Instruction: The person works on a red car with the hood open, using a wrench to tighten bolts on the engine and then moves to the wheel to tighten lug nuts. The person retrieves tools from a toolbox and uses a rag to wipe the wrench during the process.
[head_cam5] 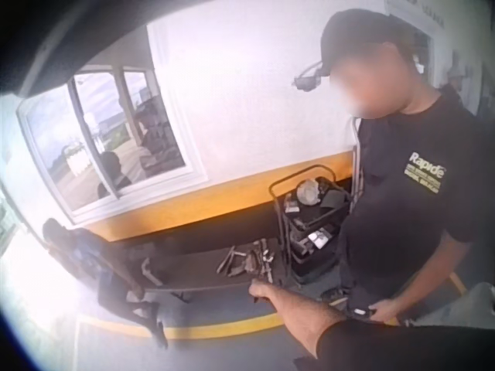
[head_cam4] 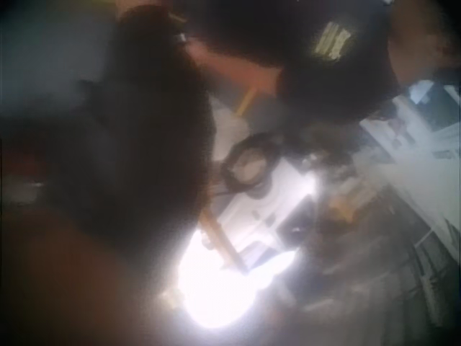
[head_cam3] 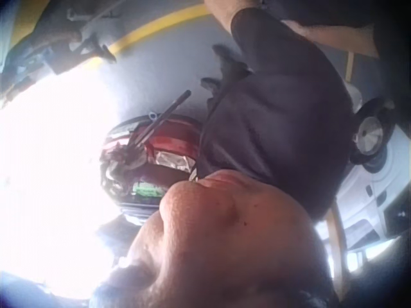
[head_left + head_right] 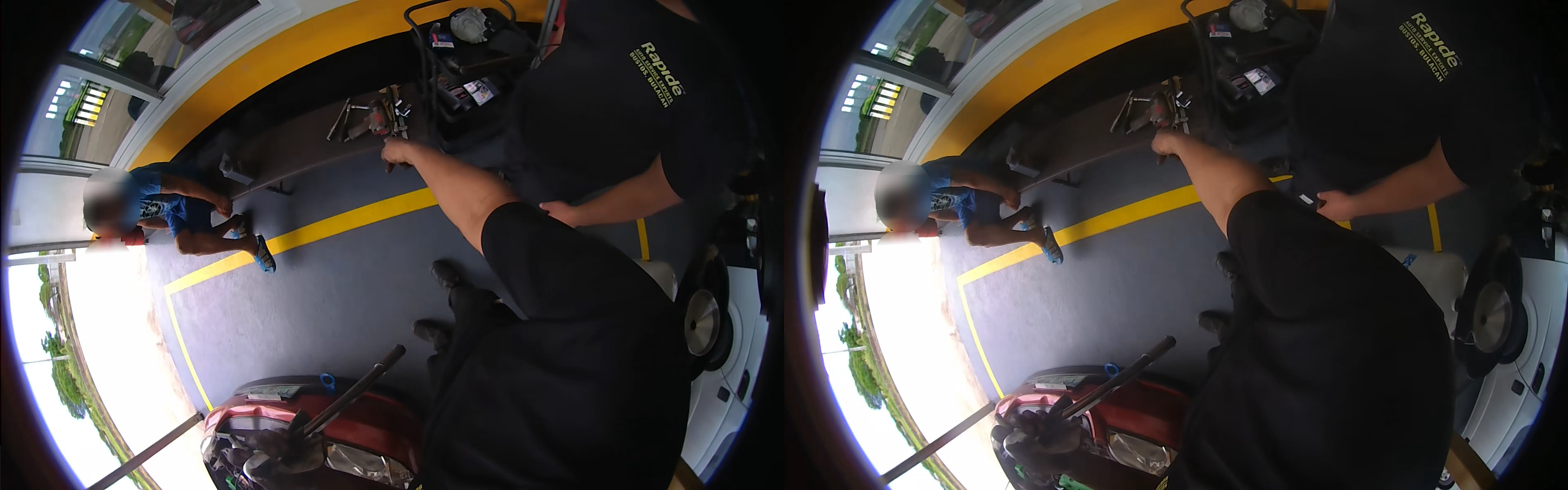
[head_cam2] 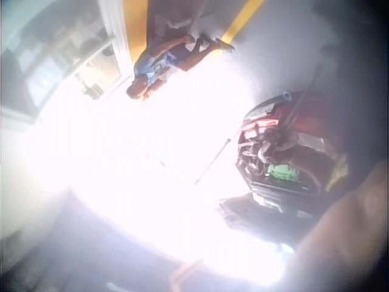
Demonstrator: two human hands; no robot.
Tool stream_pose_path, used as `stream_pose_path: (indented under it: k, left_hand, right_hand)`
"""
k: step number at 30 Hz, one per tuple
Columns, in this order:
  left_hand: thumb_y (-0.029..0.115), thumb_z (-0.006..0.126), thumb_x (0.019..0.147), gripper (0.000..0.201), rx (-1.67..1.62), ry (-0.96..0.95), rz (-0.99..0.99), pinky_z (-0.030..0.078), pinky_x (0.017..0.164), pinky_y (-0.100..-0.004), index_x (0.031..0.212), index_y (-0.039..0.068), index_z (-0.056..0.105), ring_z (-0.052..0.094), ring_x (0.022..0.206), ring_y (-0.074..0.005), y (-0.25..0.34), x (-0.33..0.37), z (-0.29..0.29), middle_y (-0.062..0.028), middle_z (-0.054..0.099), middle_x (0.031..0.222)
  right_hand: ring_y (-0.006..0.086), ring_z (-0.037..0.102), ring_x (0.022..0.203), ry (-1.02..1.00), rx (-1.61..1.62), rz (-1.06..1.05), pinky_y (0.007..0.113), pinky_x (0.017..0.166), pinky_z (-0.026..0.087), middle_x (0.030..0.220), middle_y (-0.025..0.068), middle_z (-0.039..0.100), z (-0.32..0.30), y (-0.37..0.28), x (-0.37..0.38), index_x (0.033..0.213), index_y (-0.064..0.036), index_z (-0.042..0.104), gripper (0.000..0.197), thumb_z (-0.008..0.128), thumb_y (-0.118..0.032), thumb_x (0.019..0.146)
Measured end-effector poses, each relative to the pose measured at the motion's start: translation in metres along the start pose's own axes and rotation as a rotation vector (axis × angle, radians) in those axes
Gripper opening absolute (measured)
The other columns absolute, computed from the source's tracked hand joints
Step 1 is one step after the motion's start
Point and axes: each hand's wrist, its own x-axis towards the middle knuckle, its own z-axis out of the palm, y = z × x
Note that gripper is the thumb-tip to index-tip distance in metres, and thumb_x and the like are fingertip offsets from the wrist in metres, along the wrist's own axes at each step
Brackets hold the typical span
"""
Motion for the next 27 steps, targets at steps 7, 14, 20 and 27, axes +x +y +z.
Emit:
stream_pose_path:
  k: [7,14,20,27]
  left_hand:
    - [0.027,0.036,0.111,0.033,0.001,-0.140,-0.002,0.054,0.086,-0.0373,0.106,0.001,0.055,0.065,0.084,-0.0221,0.003,0.026,0.012,-0.0124,0.066,0.097]
    - [0.030,0.041,0.110,0.031,0.229,0.303,0.004,0.054,0.086,-0.0326,0.100,0.005,0.058,0.063,0.082,-0.0186,-0.003,0.031,-0.018,-0.0098,0.061,0.087]
    - [0.048,0.042,0.110,0.044,0.039,0.154,0.079,0.064,0.067,-0.0352,0.094,0.014,0.063,0.072,0.079,-0.0217,-0.002,-0.002,-0.047,-0.0113,0.067,0.099]
    - [0.047,0.044,0.109,0.042,0.022,0.214,0.049,0.064,0.067,-0.0370,0.094,0.013,0.064,0.072,0.074,-0.0223,-0.004,-0.040,-0.056,-0.0132,0.071,0.101]
  right_hand:
    - [0.0261,0.063,0.122,-0.640,0.078,-0.472,0.041,0.102,0.052,0.133,0.0111,0.068,0.102,-0.010,-0.299,0.144,-0.0108,0.059,0.056,0.048,-0.052,0.108]
    - [0.0254,0.065,0.086,-0.357,0.229,-0.190,0.041,0.090,0.051,0.086,0.0104,0.067,0.120,0.036,-0.397,0.099,-0.0050,0.070,0.069,0.034,-0.063,0.108]
    - [0.0148,0.051,0.058,-0.102,0.288,-0.249,0.034,0.064,0.046,0.068,0.0006,0.055,0.147,0.064,-0.444,0.074,-0.0107,0.057,0.075,0.031,-0.075,0.103]
    - [0.0185,0.046,0.057,0.027,0.735,-0.073,0.039,0.063,0.043,0.063,0.0019,0.048,0.183,0.073,-0.487,0.071,-0.0112,0.050,0.067,0.033,-0.065,0.107]
